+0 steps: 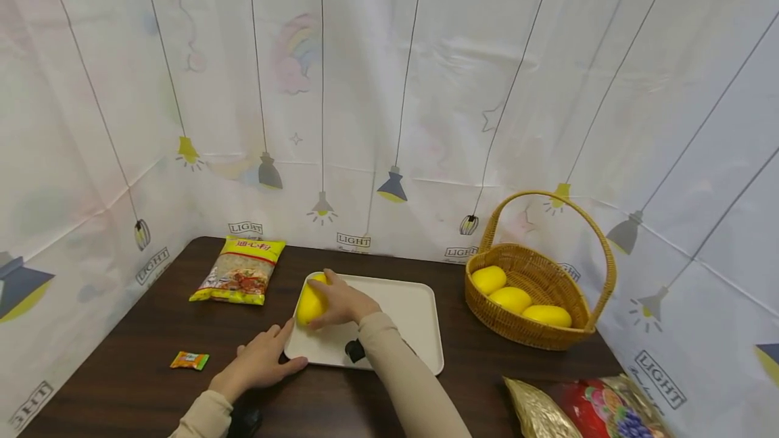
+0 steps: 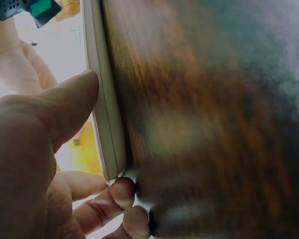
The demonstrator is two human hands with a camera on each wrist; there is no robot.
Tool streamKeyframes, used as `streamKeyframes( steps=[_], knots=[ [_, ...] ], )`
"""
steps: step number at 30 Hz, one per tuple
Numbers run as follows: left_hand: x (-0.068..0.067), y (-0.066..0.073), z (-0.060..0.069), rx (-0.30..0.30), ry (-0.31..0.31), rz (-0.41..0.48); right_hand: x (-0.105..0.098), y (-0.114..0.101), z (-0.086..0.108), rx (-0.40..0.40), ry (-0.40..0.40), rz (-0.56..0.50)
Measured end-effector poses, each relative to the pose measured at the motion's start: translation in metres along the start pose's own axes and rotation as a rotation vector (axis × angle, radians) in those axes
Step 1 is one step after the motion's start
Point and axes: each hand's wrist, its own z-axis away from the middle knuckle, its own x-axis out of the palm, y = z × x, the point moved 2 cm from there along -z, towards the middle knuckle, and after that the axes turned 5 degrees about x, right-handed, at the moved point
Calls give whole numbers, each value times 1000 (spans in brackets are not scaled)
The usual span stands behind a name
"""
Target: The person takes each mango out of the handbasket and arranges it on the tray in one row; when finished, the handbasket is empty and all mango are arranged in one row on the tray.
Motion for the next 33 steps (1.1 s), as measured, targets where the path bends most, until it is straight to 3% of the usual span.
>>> streamKeyframes(
  steps=[11,21,33],
  knots=[
    [2,10,2,14,-4,13,-1,7,0,16,-2,8],
    [3,4,2,6,-5,12,-8,12,6,36,-21,-20],
    [-2,3,2,-8,-4,6,-31,53,41,102,32,-43]
  ],
)
